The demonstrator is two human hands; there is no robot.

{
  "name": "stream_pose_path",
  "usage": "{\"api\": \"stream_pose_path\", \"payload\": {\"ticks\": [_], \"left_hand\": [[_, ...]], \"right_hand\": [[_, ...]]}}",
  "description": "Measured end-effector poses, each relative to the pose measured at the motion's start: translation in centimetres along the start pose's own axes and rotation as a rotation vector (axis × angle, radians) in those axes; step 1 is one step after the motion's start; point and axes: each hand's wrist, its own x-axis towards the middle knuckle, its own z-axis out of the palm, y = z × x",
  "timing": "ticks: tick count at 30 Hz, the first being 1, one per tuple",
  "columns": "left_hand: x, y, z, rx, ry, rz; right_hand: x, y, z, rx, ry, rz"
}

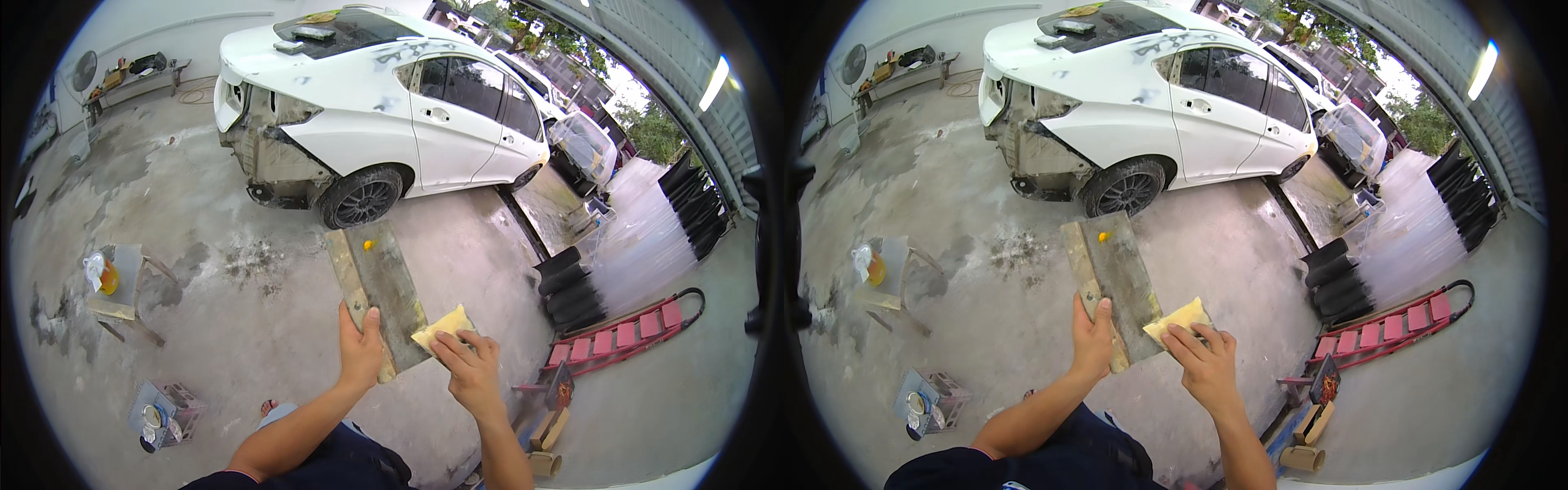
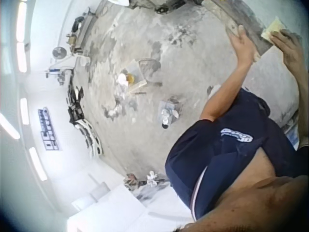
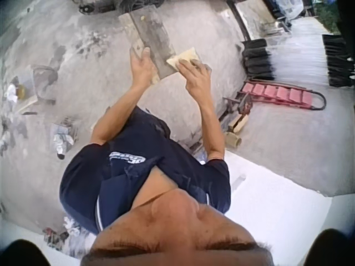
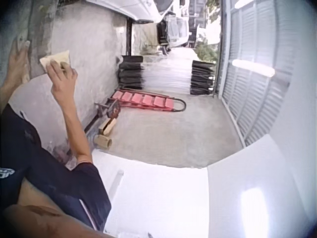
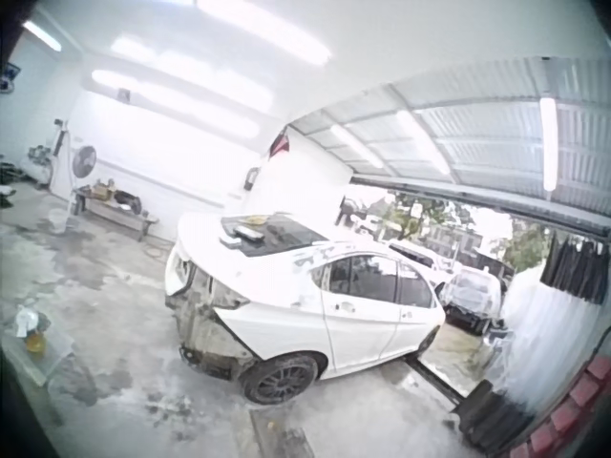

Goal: The person opens a can of yellow body filler, scoops some onto a wooden mixing board, and mixes it with a putty knife. They then apply the filler to a small dent on the rear quarter panel of a white car using the putty knife.

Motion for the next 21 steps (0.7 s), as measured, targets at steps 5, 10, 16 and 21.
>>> {"api": "stream_pose_path", "payload": {"ticks": [5, 10, 16, 21], "left_hand": [[-0.2, -0.6, -0.1, 0.011, 0.021, -0.043], [-1.2, -0.8, 0.4, 0.003, 0.043, -0.102], [-1.3, -1.0, 1.0, -0.035, 0.046, -0.164], [-1.5, -1.5, 1.2, 0.001, 0.040, -0.200]], "right_hand": [[-1.8, -0.3, 0.3, -0.040, 0.067, 0.035], [-3.2, 0.1, -0.3, -0.047, -0.038, -0.004], [-4.4, 0.7, -0.8, -0.021, -0.038, 0.008], [-5.2, 1.3, -0.7, 0.020, -0.106, 0.012]]}}
